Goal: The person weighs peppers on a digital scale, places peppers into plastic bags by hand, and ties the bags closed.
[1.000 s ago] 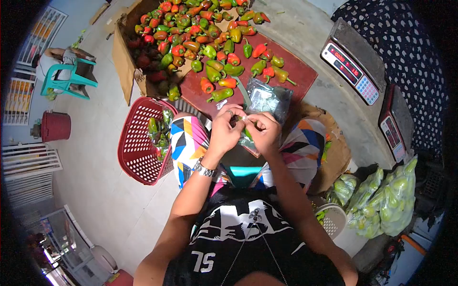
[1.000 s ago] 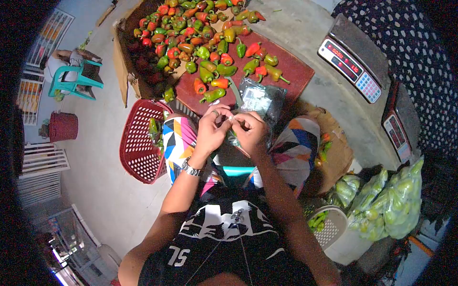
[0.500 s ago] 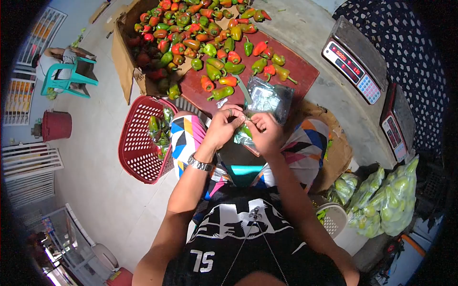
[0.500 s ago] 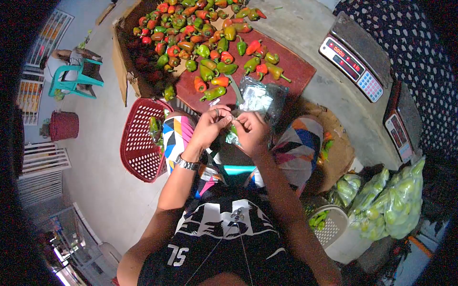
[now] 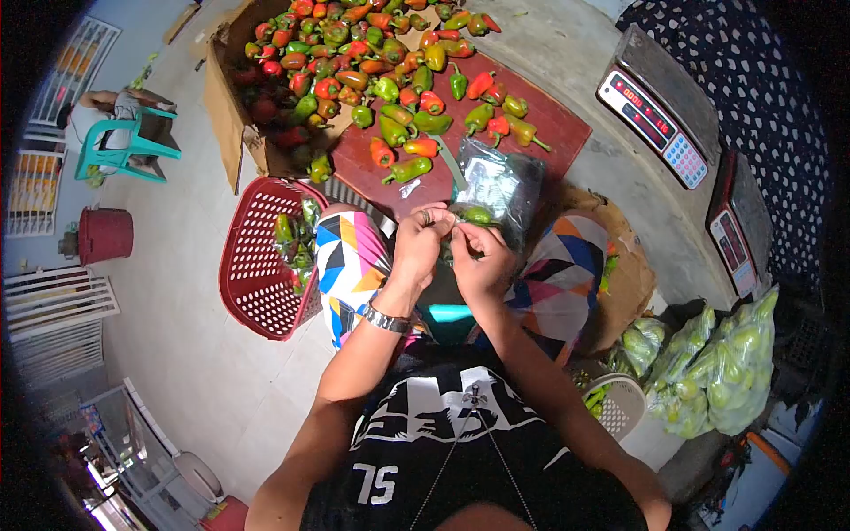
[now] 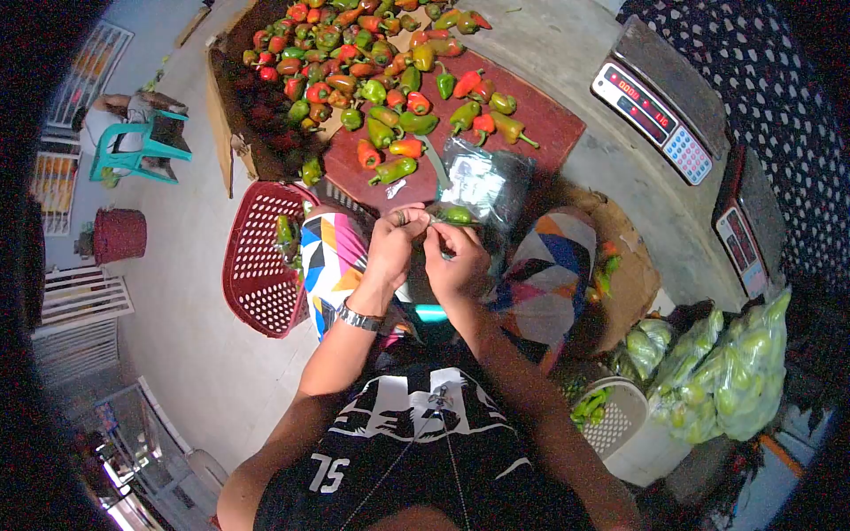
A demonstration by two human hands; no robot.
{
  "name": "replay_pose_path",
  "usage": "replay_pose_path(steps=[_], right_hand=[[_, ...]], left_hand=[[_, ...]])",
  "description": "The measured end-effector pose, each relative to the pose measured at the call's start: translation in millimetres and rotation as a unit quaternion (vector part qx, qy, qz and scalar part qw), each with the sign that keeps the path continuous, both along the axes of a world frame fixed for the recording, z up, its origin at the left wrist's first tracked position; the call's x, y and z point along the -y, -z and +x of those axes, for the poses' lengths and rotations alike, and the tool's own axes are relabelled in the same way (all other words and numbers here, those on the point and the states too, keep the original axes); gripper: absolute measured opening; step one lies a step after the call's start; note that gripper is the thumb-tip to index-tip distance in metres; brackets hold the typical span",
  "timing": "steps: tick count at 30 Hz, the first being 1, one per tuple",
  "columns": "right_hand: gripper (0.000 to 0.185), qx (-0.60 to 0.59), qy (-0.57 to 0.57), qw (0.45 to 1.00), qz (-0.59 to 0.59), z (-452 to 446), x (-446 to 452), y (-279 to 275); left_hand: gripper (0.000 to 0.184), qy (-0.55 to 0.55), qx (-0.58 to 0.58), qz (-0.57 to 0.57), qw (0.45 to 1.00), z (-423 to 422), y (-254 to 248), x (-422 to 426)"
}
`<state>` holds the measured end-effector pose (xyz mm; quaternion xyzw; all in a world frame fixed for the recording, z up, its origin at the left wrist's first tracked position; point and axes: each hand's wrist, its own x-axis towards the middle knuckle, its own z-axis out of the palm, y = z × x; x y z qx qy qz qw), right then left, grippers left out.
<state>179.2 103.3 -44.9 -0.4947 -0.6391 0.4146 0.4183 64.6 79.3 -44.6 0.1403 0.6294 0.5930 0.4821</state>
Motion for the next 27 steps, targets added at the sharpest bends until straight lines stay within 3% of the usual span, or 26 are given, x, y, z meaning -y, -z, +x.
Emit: replay_pose_path(steps=[5, 9, 15, 21, 27], right_hand=[[0.015, -0.066, 0.03, 0.995, -0.063, -0.6, 5.9, 4.4], [0.016, -0.113, 0.029, 0.983, -0.141, 2.2, 7.9, -0.7], [0.017, -0.022, -0.031, 0.992, -0.122, 20.0, -2.9, 3.1], [0.016, 0.041, -0.058, 0.995, -0.07, 19.2, -4.8, 5.1], [0.017, 0.161, -0.087, 0.974, 0.137, 18.1, -8.3, 10.6]], left_hand=[[0.011, -0.016, -0.07, 0.017, 0.997, 15.9, -18.4, 10.7], [0.011, -0.05, -0.061, 0.044, 0.996, 25.8, -8.4, 21.6], [0.011, -0.06, -0.03, 0.051, 0.996, 32.8, 0.8, 31.0], [0.009, -0.061, 0.069, 0.04, 0.995, 30.9, -3.4, 31.4], [0.008, -0.041, 0.12, 0.022, 0.992, 20.3, 5.6, 27.6]])
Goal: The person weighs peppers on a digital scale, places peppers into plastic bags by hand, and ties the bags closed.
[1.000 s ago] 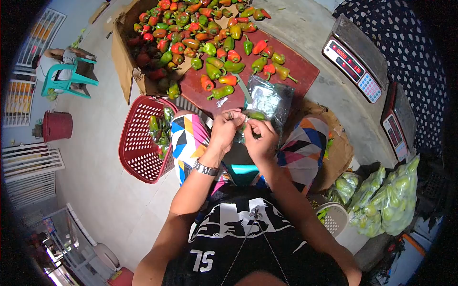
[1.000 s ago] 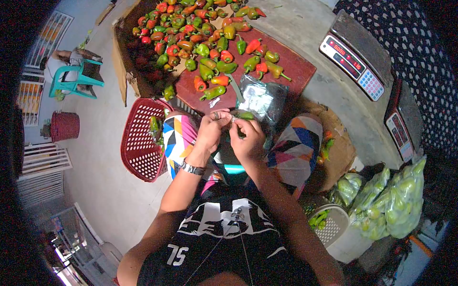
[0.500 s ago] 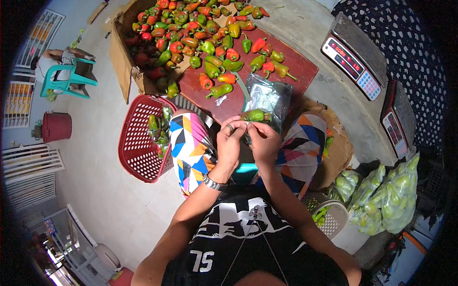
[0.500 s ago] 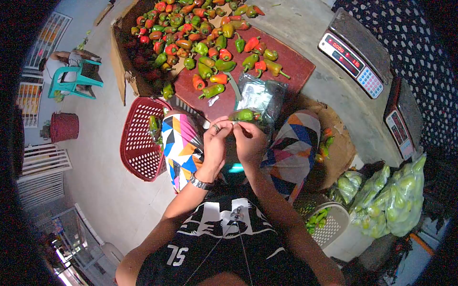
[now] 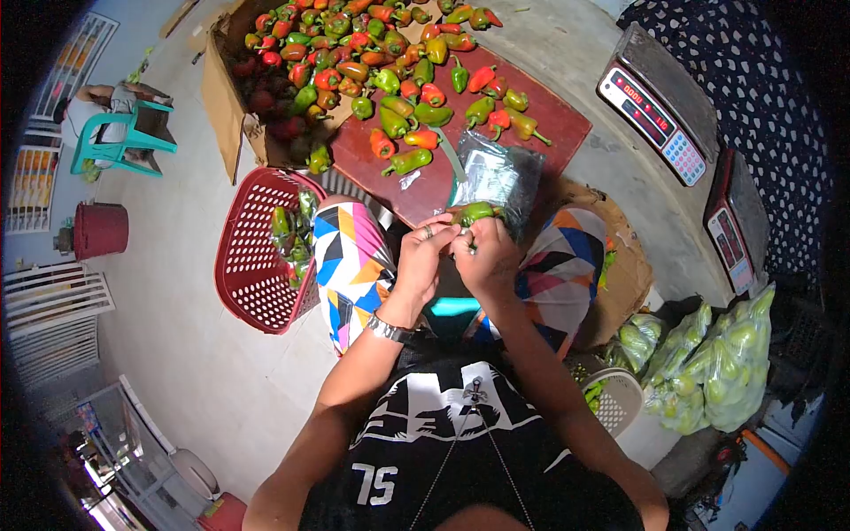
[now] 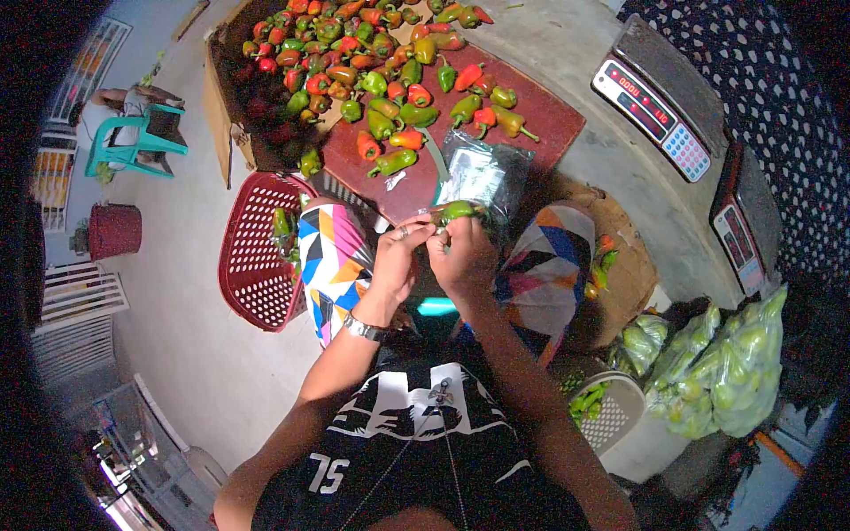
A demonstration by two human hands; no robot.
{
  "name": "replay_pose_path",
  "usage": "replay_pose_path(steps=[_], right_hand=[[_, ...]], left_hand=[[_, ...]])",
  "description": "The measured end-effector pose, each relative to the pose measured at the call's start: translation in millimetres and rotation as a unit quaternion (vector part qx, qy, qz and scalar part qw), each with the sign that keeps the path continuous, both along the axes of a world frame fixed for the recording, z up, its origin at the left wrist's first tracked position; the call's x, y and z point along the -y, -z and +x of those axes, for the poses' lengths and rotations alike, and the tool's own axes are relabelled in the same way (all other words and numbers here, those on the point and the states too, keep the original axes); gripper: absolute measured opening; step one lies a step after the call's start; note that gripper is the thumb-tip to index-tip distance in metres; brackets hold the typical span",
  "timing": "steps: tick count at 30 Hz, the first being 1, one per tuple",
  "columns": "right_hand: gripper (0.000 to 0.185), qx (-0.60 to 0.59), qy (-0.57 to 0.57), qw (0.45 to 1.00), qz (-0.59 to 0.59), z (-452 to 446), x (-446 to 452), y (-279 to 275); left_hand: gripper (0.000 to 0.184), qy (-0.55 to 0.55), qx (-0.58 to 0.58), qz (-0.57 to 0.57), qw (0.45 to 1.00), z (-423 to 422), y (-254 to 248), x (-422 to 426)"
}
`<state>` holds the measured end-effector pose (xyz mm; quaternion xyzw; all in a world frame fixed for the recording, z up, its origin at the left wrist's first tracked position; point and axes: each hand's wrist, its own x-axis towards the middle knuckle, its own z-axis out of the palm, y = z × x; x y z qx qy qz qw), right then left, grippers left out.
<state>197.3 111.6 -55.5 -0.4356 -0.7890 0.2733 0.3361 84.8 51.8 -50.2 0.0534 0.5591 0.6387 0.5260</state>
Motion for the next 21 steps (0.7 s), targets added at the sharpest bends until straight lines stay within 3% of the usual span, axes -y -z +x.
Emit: replay_pose_path(steps=[2, 6, 9, 10, 13, 16, 21], right_hand=[[0.017, 0.023, 0.003, 0.999, 0.047, -2.1, -1.4, 5.4], [0.017, 0.033, -0.004, 0.995, 0.094, -2.6, -2.2, 3.9], [0.014, -0.046, 0.025, 0.996, 0.068, -2.0, 5.9, 5.1], [0.014, -0.064, 0.044, 0.997, 0.016, -0.2, 12.7, 6.4], [0.013, -0.103, 0.081, 0.986, -0.102, -1.3, 19.8, 5.1], [0.015, -0.11, 0.06, 0.982, -0.143, 3.7, 20.4, 0.6], [0.019, -0.225, -0.02, 0.953, -0.2, 15.1, -3.6, 16.7]], left_hand=[[0.01, 0.021, 0.042, -0.02, 0.999, -8.3, -1.6, -4.1], [0.012, 0.032, -0.006, -0.039, 0.999, -8.8, -20.7, -10.2], [0.011, 0.062, -0.054, -0.004, 0.997, -13.4, -1.2, -9.8], [0.011, 0.074, -0.077, -0.005, 0.994, -12.1, 1.9, -7.9], [0.013, 0.098, -0.334, -0.01, 0.937, -10.7, 7.7, -5.9], [0.012, 0.134, -0.306, -0.032, 0.942, -16.1, 2.0, -4.6], [0.014, 0.147, -0.427, 0.022, 0.892, -20.8, -9.5, -5.7]])
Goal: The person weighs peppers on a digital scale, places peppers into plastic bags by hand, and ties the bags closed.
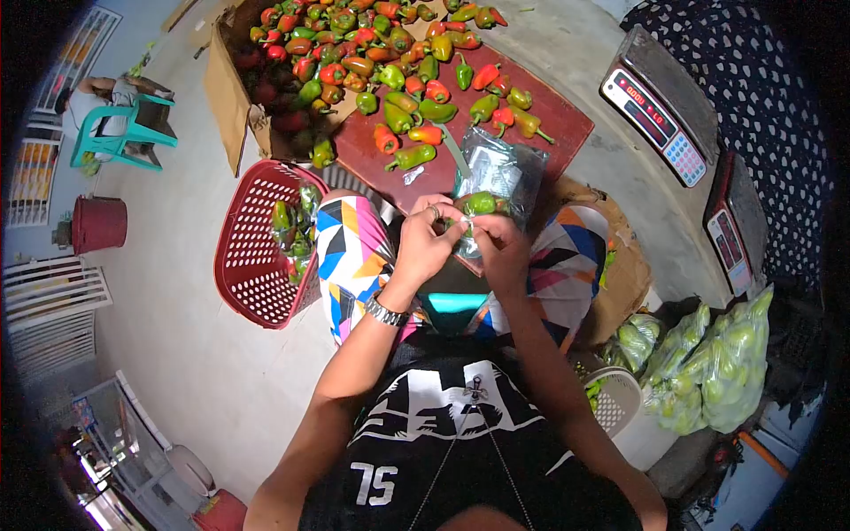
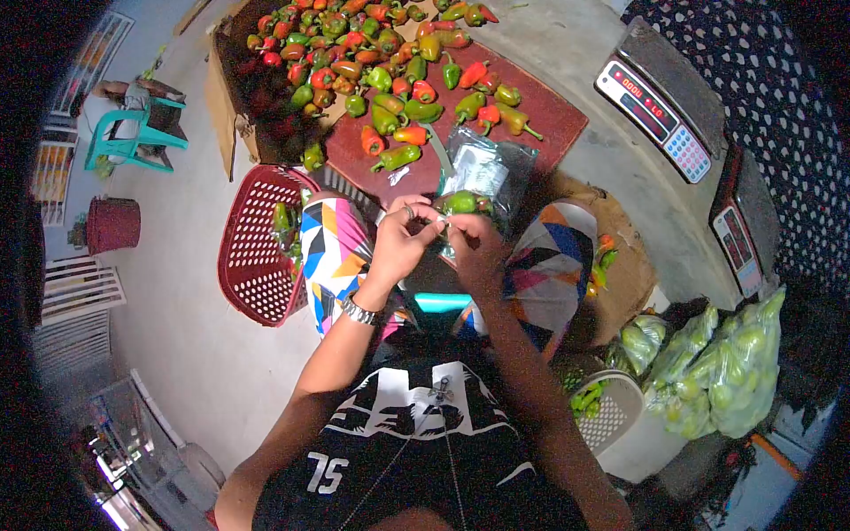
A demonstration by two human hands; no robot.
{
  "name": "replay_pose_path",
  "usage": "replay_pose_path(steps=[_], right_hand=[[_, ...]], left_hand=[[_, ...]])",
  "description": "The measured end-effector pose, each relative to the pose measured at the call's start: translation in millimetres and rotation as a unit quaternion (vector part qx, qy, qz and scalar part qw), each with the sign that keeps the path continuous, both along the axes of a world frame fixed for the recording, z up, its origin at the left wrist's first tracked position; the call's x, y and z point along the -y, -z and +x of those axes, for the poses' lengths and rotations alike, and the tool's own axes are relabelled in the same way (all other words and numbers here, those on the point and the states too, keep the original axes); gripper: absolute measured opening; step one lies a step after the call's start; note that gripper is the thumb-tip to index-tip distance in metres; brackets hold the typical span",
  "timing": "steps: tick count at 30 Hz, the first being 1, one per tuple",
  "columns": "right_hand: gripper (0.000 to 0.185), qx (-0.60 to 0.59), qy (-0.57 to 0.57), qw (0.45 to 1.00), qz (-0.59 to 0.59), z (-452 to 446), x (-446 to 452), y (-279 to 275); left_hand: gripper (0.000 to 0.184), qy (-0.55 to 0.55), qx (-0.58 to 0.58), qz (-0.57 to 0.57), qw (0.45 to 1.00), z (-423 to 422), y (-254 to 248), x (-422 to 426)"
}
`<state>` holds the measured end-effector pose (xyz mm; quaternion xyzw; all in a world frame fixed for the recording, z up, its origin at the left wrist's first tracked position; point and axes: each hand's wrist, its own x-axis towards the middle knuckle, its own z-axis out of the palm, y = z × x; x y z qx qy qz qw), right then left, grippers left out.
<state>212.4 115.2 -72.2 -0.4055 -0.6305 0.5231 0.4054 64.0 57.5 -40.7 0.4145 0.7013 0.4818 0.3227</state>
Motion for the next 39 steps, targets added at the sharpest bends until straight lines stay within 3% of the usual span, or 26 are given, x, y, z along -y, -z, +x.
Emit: replay_pose_path(steps=[3, 6, 11, 14, 20, 23, 32, 35, 39], right_hand=[[0.019, 0.103, 0.02, 0.99, 0.096, -0.6, -7.0, -21.5], [0.018, 0.159, -0.013, 0.983, 0.09, -3.6, -11.9, -27.0], [0.012, 0.091, -0.004, 0.993, 0.068, -6.8, -14.2, -18.0], [0.011, 0.067, -0.011, 0.996, 0.05, -6.9, -13.0, -15.2], [0.015, 0.051, -0.018, 0.991, 0.121, -8.3, -15.2, -17.9], [0.016, 0.064, -0.025, 0.988, 0.136, -5.8, -14.1, -21.8], [0.022, 0.098, -0.005, 0.96, 0.263, -8.5, -14.9, -28.1], [0.022, 0.108, -0.002, 0.954, 0.281, -2.8, -15.0, -17.4], [0.02, 0.12, 0.001, 0.947, 0.298, -0.7, -13.1, -12.4]], left_hand=[[0.013, 0.004, -0.041, 0.021, 0.999, 0.9, 0.6, -4.5], [0.013, 0.005, -0.06, 0.031, 0.998, 2.6, 2.1, -3.7], [0.016, -0.007, -0.197, 0.085, 0.977, 4.9, 4.2, -3.6], [0.015, -0.001, -0.218, 0.087, 0.972, 6.5, -0.1, -6.0], [0.012, 0.034, -0.175, 0.057, 0.982, 3.3, 0.3, -10.2], [0.011, 0.031, -0.049, 0.043, 0.997, 1.7, 3.3, -8.6], [0.007, -0.006, 0.01, 0.112, 0.994, 9.0, 9.0, -4.9], [0.012, 0.042, 0.033, 0.036, 0.998, 3.9, -1.2, -2.1], [0.015, 0.097, -0.02, 0.003, 0.995, -4.6, -14.6, -0.9]])
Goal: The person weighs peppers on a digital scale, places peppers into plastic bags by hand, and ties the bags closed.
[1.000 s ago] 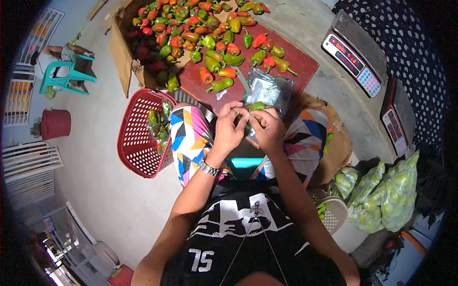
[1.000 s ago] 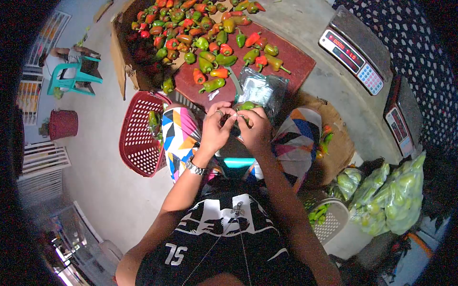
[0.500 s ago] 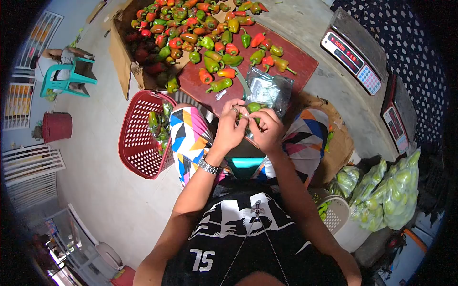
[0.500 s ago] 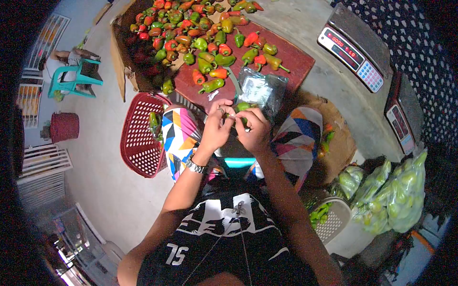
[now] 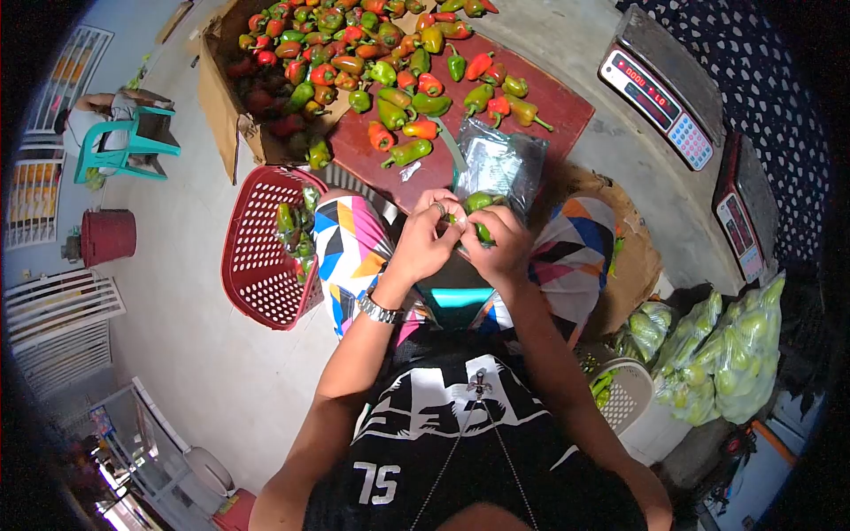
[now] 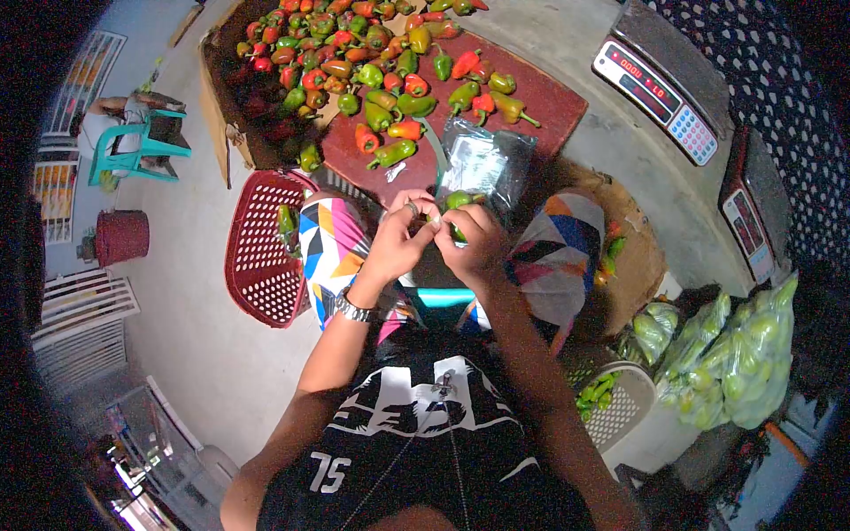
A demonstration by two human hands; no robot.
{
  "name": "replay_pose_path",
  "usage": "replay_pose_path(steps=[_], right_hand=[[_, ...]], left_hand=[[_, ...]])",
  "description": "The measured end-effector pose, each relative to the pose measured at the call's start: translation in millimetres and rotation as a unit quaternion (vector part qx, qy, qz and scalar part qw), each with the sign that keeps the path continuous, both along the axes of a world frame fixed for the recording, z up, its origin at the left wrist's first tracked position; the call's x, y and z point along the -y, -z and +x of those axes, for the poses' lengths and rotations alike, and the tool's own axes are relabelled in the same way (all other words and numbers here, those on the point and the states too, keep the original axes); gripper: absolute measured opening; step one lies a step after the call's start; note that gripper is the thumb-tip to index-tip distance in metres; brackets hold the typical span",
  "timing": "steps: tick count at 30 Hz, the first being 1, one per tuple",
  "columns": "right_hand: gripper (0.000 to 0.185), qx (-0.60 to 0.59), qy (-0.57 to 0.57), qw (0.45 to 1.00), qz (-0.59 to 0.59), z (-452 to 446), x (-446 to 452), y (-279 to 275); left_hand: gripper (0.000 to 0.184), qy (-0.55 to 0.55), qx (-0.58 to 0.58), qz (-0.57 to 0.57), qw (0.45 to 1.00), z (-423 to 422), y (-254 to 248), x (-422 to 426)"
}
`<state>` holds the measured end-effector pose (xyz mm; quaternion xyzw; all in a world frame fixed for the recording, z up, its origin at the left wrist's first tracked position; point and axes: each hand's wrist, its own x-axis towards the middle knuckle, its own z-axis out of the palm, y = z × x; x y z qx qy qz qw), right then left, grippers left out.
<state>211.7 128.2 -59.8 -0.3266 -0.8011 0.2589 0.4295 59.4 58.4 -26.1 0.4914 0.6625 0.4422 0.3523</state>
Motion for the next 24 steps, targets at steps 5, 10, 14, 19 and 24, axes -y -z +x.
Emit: replay_pose_path(steps=[5, 10, 14, 19, 24], right_hand=[[0.017, 0.024, -0.015, 0.999, -0.018, -1.3, -3.2, -0.6], [0.017, 0.021, -0.04, 0.996, -0.082, 2.8, -7.9, -1.1], [0.016, 0.033, -0.004, 0.994, -0.108, 4.9, 3.8, -1.2], [0.017, 0.021, 0.001, 0.993, -0.114, 6.7, 12.5, 1.4], [0.019, 0.022, -0.003, 0.994, -0.104, 6.4, 9.1, 1.0]], left_hand=[[0.018, 0.047, -0.047, 0.014, 0.998, -10.5, 0.9, 0.2], [0.013, 0.061, 0.022, -0.041, 0.997, -20.4, 4.4, -4.0], [0.013, 0.037, 0.105, -0.103, 0.988, -20.6, 17.1, -4.8], [0.012, 0.02, 0.166, -0.088, 0.982, -11.4, 17.4, -5.2], [0.012, 0.004, 0.195, -0.112, 0.974, -11.8, 20.9, -6.9]])
